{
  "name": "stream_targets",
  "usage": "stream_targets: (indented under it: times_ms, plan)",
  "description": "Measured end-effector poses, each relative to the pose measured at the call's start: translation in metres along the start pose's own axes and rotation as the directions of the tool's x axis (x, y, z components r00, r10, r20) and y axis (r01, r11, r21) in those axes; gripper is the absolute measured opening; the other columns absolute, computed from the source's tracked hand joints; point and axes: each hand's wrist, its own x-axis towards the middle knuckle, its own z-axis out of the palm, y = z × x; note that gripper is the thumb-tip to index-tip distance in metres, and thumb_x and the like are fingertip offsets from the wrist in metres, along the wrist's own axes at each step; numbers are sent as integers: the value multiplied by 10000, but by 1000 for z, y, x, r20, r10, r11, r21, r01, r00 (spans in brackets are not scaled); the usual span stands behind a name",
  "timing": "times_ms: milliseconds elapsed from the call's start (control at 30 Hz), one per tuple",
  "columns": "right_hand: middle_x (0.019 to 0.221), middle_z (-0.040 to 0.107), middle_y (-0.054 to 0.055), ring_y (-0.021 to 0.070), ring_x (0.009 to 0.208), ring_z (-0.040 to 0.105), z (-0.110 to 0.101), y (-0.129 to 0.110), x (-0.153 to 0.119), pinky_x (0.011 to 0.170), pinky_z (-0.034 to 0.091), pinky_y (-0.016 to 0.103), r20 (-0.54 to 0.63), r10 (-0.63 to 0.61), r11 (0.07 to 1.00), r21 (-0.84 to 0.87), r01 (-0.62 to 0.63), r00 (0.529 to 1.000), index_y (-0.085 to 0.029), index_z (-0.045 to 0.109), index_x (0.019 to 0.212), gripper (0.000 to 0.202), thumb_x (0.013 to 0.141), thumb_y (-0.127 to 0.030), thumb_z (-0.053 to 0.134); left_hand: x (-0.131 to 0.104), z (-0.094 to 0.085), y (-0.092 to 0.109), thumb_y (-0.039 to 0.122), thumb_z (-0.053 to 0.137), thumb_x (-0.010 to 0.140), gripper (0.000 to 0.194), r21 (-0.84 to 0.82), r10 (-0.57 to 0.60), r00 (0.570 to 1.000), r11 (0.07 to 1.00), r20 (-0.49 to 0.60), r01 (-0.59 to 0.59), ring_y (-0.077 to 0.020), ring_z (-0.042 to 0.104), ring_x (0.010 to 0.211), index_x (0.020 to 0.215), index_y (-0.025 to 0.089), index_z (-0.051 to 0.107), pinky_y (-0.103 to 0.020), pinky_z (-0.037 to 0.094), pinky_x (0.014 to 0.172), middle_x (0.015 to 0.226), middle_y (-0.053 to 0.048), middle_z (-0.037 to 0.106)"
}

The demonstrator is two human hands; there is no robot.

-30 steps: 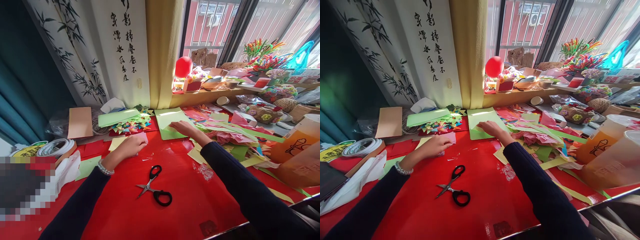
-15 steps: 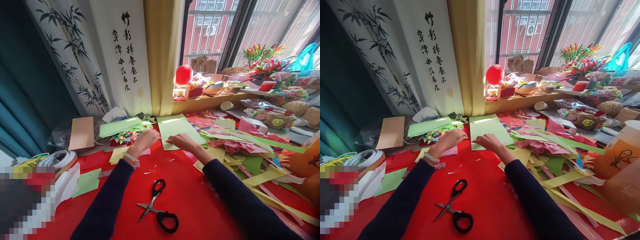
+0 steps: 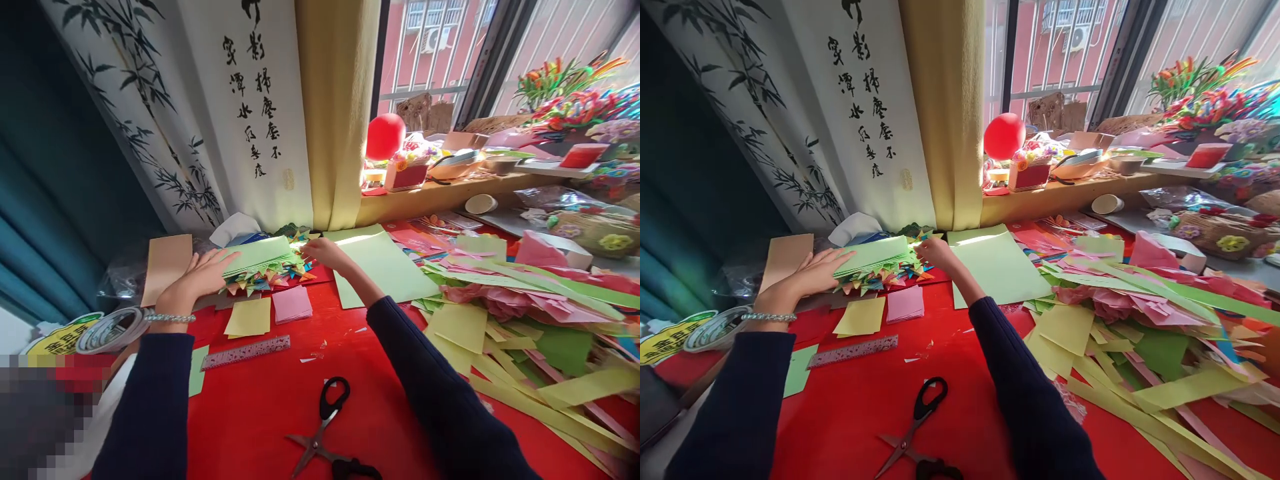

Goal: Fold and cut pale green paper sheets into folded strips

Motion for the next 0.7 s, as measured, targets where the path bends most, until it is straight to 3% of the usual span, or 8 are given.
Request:
stream_targets:
  times_ms: [67,167,267,333,467,567,633,700]
  plan:
    - [691,647,65,115,570,609,11,1,9,498,504,206,18,39,996,82,-41,999,-144,563,694,294,833,-403,554,4,-4,3,115,427,678,711,16,18,1000,1000,24,-19,-280,323,1309,1365,291,376,-496,205,1047,1422,-35,392]
    - [594,629,68,127,485,599,23,4,22,454,512,229,67,102,975,190,-113,993,-134,547,692,362,813,-476,555,5,-13,10,130,364,744,591,15,29,998,999,47,-29,-286,523,1144,1299,297,481,-406,398,913,1300,-50,542]
    - [582,629,62,94,450,578,30,7,33,441,496,183,70,137,943,297,-152,988,-122,544,717,319,821,-422,573,0,-21,17,156,337,787,532,19,6,999,1000,48,-6,-273,654,882,1252,325,532,-317,477,682,1152,-66,648]
    - [613,639,58,66,452,570,32,8,40,449,489,149,69,144,914,373,-160,987,-119,536,750,257,850,-355,554,-3,-27,22,135,341,784,538,37,1,1000,999,-2,-1,-272,663,836,1234,342,548,-303,473,627,1111,-60,668]
    - [608,625,40,64,458,579,30,7,47,440,487,136,85,133,867,472,-158,987,-124,518,776,141,859,-236,542,-8,-34,36,61,332,756,561,76,103,978,993,-180,-91,-291,612,1005,1176,317,602,-356,485,735,1175,-31,635]
    - [570,586,20,75,431,570,21,0,45,414,483,149,47,107,862,494,-117,993,-113,523,754,72,810,-107,568,-6,-38,46,71,334,801,500,37,206,921,978,-331,-205,-253,560,1099,1157,282,614,-419,398,943,1183,-27,629]
    - [616,592,17,70,439,573,9,-9,39,429,497,153,-7,59,861,506,-47,998,-113,531,781,52,812,-73,540,-4,-41,49,134,394,829,418,-77,159,864,972,-478,-222,-244,479,1192,1170,257,602,-444,271,1056,1234,-39,593]
    - [721,617,17,60,481,590,-7,-21,29,461,515,150,-60,-8,855,517,38,998,-129,544,856,59,844,-96,496,-3,-47,51,204,501,800,440,-326,-10,824,921,-566,-213,-249,376,1275,1235,253,542,-429,233,1085,1338,-40,498]
